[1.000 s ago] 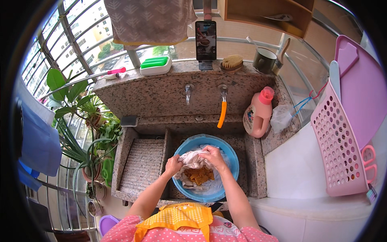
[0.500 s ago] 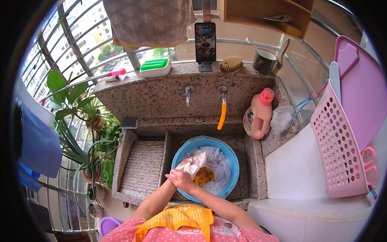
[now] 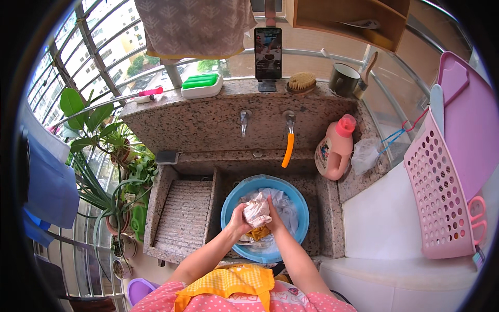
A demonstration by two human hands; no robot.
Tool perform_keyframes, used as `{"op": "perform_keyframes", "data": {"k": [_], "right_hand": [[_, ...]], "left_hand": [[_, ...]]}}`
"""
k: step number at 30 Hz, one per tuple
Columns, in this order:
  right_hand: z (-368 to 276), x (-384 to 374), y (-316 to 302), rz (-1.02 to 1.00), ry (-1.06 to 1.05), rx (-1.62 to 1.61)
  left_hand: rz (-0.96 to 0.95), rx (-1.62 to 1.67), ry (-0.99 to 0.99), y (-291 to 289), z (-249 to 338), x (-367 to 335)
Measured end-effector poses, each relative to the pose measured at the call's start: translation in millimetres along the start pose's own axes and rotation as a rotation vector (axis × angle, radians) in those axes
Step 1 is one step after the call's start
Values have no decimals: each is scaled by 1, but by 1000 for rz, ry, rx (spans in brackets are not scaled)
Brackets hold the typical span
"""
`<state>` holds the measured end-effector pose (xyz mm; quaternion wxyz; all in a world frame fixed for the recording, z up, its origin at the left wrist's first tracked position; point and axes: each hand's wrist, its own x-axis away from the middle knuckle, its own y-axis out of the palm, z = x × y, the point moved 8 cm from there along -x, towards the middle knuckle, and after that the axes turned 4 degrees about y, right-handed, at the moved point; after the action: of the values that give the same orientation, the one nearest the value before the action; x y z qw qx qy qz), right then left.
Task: The person washes clothes by hand in a basin filled with water, scrubbing and rinsing various fabric items.
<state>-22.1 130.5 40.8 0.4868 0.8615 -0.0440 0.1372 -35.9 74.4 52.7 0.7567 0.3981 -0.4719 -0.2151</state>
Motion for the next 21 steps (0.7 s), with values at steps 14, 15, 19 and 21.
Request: {"op": "perform_keyframes", "data": {"k": [14,15,19,21], "right_hand": [[-21,6,-12,-128,-409,-157],[-23,6,-14,-114,-406,-98],[-26,8,12,-90,-207,-443],[-31,10,17,-88,-206,-403]], "left_hand": [[-216,263,17,65,-6,23],[-196,264,34,60,-6,19],[-81,194,100,27,10,9],[-61,102,101,17,15,5]]}}
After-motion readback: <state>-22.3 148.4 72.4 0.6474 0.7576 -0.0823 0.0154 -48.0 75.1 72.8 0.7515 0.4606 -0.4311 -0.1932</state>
